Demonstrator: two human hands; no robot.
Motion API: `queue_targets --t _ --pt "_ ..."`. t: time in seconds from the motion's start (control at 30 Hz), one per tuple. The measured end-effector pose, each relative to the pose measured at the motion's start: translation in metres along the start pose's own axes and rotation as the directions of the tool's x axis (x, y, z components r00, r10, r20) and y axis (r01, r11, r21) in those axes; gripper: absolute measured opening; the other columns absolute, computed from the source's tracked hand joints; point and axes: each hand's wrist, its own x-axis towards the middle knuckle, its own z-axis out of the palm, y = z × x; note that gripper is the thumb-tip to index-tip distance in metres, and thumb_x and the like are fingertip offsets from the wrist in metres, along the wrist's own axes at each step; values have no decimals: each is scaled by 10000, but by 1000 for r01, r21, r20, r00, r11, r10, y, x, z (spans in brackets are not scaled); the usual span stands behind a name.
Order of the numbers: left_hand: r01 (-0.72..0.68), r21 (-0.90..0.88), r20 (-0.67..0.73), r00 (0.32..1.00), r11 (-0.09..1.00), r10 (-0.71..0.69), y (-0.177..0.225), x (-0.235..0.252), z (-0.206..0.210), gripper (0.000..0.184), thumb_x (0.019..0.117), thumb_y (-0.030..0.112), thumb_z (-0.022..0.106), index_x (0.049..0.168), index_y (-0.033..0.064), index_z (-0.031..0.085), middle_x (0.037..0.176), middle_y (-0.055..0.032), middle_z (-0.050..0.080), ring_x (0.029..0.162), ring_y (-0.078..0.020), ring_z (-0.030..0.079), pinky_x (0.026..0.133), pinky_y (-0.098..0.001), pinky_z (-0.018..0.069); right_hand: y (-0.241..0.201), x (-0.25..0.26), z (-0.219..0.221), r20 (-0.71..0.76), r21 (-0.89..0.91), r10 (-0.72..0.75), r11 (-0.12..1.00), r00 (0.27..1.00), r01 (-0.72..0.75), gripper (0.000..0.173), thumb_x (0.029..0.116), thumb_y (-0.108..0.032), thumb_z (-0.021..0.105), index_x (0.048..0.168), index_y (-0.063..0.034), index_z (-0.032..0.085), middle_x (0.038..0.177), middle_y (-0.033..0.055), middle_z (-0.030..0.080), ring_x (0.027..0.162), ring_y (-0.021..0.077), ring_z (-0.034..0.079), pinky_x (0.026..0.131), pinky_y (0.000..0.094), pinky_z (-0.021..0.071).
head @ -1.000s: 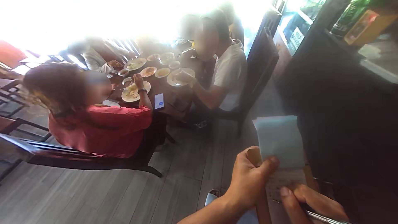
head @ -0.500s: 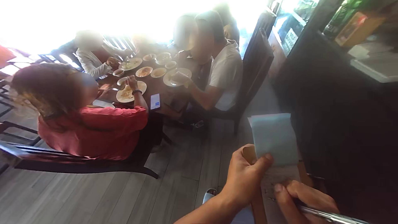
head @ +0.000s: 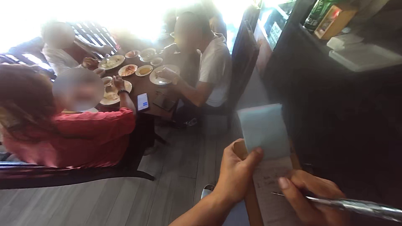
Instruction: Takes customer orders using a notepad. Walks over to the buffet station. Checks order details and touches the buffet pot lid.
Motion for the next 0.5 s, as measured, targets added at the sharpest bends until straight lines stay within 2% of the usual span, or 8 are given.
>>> queue_targets --t 0.1,0.5 --pt "-20 -10 14 1000 1000 20 0 1 0 226 992 115 658 1142 -51 633 954 -161 731 844 -221 742 801 -397 640 -2 1 -2 2 1 -19 1000 1000 19 280 1000 -223 621 756 -127 523 656 -34 562 636 -20 570 573 132 462" --pt "-43 -20 -2 999 999 43 1 4 -10 226 987 108 662 1153 -42 638 980 -130 728 873 -181 732 837 -371 626 1 10 5 80 -1 11 1000 997 -11 301 1010 -217 615 751 -91 525 660 -7 569 643 -24 568 579 140 454"
